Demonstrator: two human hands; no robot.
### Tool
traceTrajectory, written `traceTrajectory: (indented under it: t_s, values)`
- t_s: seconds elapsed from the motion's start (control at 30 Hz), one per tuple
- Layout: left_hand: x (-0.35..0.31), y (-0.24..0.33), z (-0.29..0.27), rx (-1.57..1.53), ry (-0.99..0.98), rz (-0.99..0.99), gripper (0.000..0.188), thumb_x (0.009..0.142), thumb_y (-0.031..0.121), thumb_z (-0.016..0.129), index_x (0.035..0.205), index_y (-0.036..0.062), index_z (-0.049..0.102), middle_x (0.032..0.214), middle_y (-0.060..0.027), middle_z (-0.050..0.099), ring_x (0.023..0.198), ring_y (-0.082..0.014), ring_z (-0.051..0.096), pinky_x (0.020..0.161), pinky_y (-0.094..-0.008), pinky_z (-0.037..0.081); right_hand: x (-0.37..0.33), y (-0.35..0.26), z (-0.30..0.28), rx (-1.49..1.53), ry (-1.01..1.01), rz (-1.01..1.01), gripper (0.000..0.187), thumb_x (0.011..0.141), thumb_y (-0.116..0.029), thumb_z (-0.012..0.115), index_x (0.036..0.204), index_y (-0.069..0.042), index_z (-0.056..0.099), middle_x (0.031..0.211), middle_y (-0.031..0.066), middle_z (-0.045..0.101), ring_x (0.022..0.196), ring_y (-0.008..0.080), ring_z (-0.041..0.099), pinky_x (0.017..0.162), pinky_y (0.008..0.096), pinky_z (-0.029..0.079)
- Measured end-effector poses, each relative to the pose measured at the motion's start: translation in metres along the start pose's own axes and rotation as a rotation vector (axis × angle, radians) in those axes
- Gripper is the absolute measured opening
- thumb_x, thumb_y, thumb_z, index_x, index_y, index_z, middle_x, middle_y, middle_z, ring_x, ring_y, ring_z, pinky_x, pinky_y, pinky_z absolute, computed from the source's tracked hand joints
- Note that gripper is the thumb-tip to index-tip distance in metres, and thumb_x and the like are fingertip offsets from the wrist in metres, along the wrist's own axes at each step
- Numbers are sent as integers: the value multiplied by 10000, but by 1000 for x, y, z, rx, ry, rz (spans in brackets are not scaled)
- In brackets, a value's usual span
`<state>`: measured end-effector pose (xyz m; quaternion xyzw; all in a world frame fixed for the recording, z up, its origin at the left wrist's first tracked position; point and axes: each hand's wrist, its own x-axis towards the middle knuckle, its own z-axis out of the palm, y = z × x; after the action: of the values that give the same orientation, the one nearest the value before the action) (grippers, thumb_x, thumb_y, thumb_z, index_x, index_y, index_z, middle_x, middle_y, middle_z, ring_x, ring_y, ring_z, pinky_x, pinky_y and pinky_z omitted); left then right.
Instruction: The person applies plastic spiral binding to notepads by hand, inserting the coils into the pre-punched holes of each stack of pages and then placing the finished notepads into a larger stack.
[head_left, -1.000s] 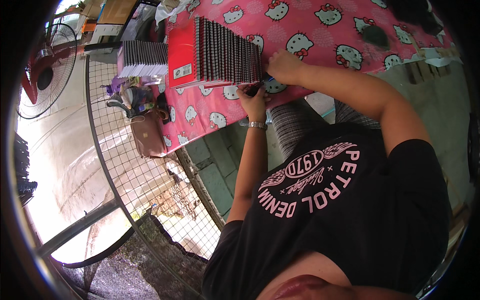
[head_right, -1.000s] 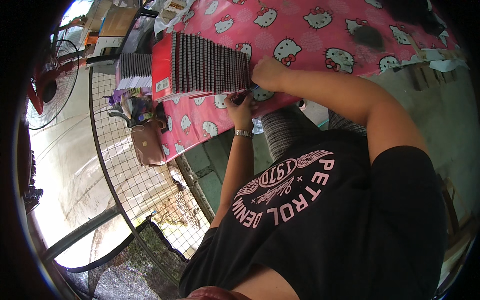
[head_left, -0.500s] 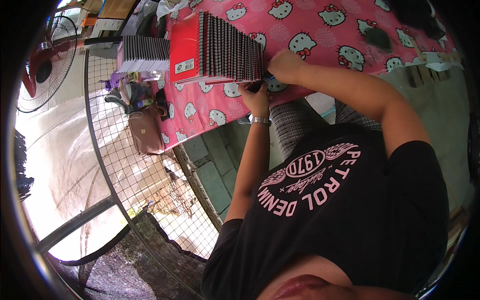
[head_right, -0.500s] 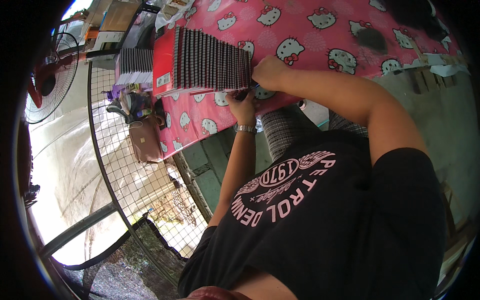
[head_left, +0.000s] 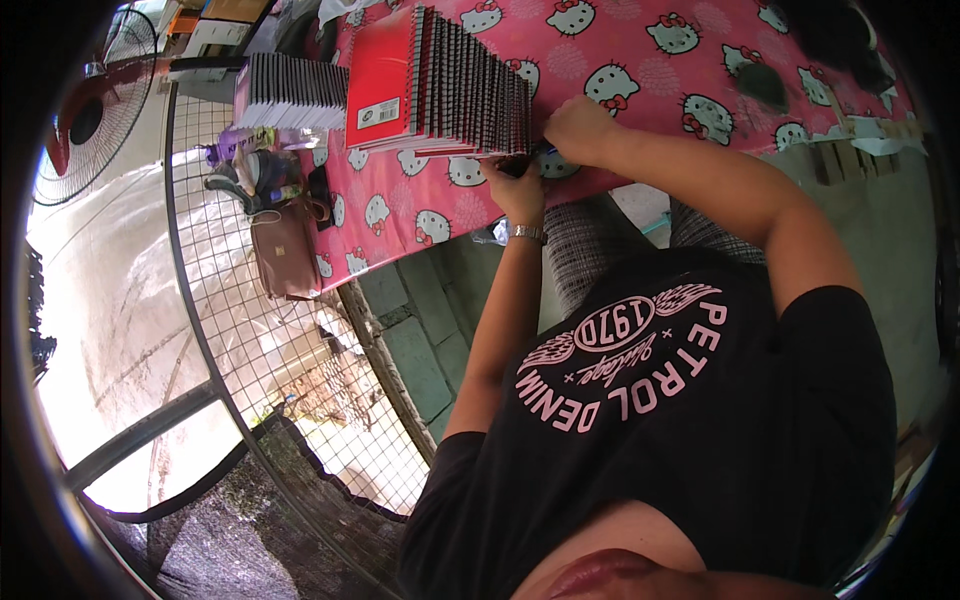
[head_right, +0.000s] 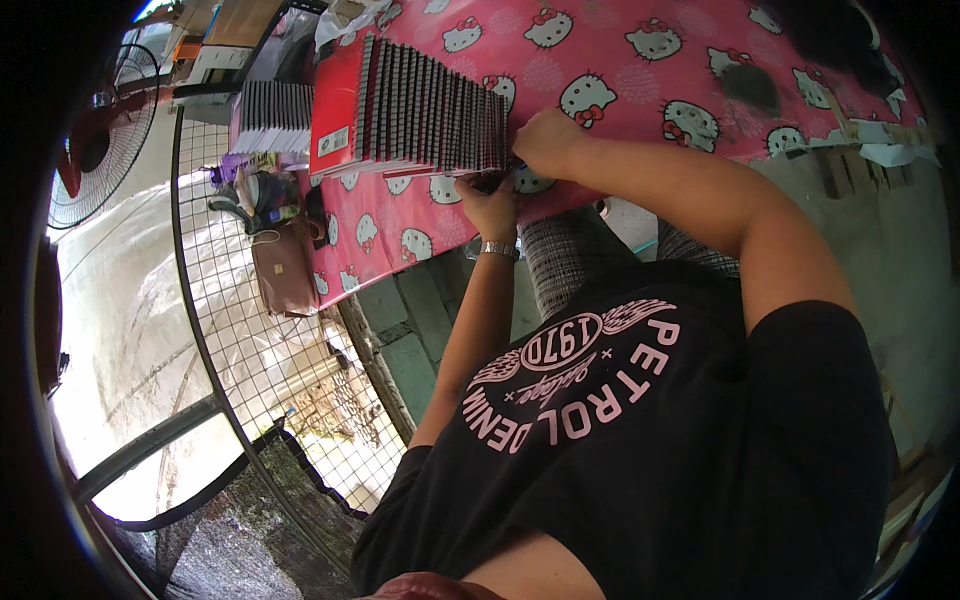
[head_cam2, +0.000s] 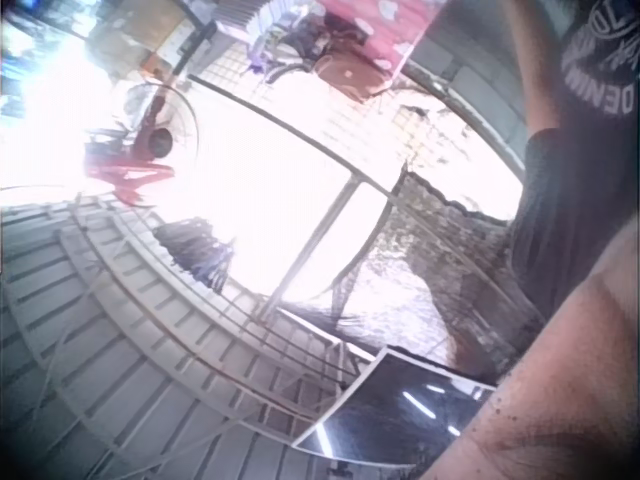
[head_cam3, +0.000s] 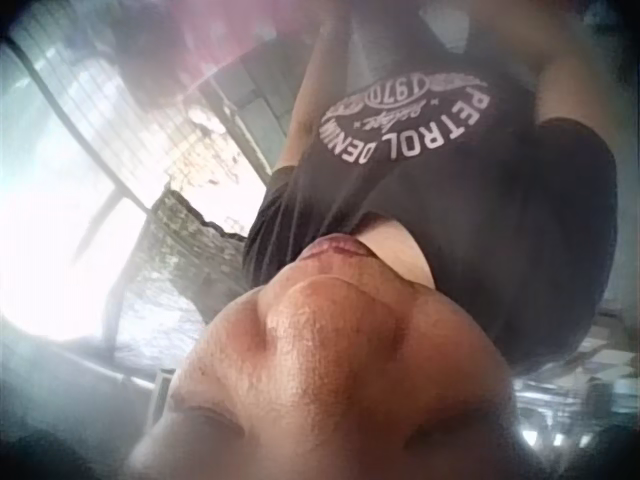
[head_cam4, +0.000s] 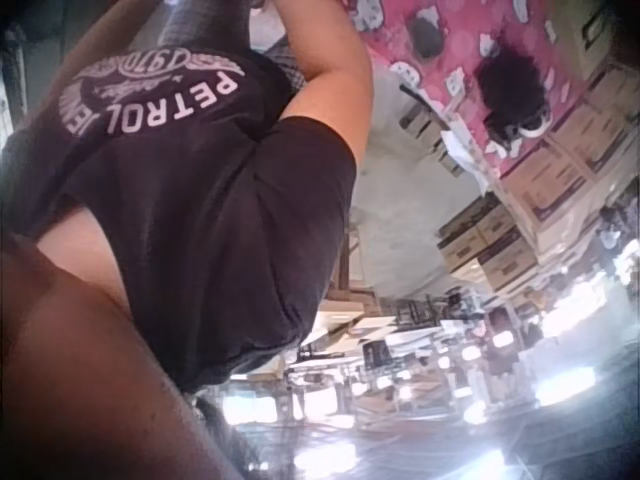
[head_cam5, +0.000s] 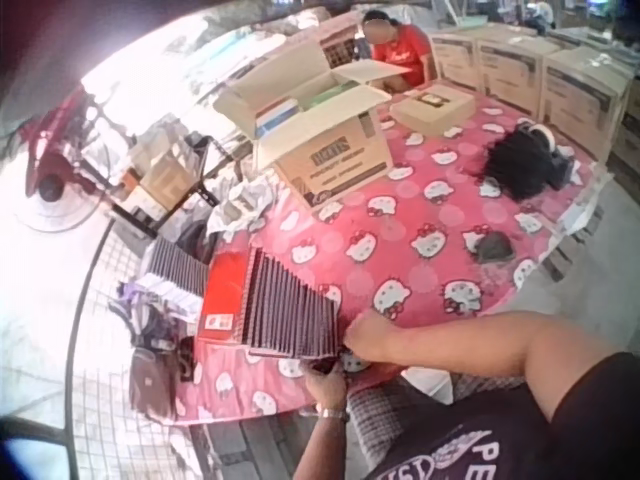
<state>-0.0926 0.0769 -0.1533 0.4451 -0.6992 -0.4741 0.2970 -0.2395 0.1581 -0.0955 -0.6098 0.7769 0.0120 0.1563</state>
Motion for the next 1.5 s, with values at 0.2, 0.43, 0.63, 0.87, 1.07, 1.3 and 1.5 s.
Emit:
traceTrajectory:
  t_s: [0.2, 0.43, 0.63, 0.87, 1.07, 1.3, 1.5]
  values:
    - [-2, 8, 0, -38, 70, -47, 381, 697, 38, 722, 992, 42, 482, 823, -124, 628, 749, -252, 645, 695, -375, 523, -10, 18, 17, -37, 231, -22, 306, 735, -215, 647, 1015, -92, 646, 949, 117, 651, 953, 306, 618, 860, 410, 475]
    - [-42, -4, -63, -553, -43, -241, 389, 779, -27, 677, 1059, 77, 427, 787, -63, 573, 527, -131, 524, 432, -266, 420, -37, 50, 50, 139, 656, -138, 415, 702, -208, 718, 1054, -80, 540, 998, 130, 561, 998, 315, 533, 914, 433, 407]
    - [-84, -87, -118, -712, 138, -539, 386, 793, -64, 649, 1044, 98, 405, 824, -76, 573, 533, -151, 527, 437, -280, 409, -35, 48, 51, 161, 604, -97, 405, 696, -211, 718, 1037, -73, 549, 995, 137, 553, 993, 332, 524, 913, 449, 401]
    - [-10, -310, -135, -247, -151, -277, 258, 884, 142, 594, 1138, 125, 558, 996, -66, 615, 920, -206, 588, 775, -352, 483, -31, 40, 41, 131, 579, -109, 424, 671, -211, 732, 1029, -75, 551, 1002, 136, 558, 999, 334, 527, 914, 450, 398]
    - [42, -320, -149, 436, -320, -11, 435, 858, 215, 665, 1244, 62, 534, 1274, -123, 573, 1103, -246, 598, 991, -367, 444, -34, 45, 43, 145, 595, -101, 433, 663, -214, 735, 1031, -75, 554, 1014, 135, 561, 1003, 336, 530, 907, 448, 400]
    - [11, -152, -182, -428, 682, -606, 441, 871, 92, 620, 1260, 52, 416, 1106, -99, 552, 892, -200, 583, 781, -297, 499, -36, 42, 38, 250, 617, -57, 426, 750, -243, 705, 1100, -65, 540, 1034, 144, 562, 1008, 341, 537, 914, 442, 402]
    - [42, 106, -175, -199, 506, 438, 217, 901, 40, 594, 1103, 4, 523, 1067, -73, 537, 949, -147, 509, 841, -282, 443, -34, 6, 4, 938, 825, -8, 467, 781, -258, 698, 1175, -69, 534, 1077, 141, 573, 1050, 340, 542, 939, 451, 385]
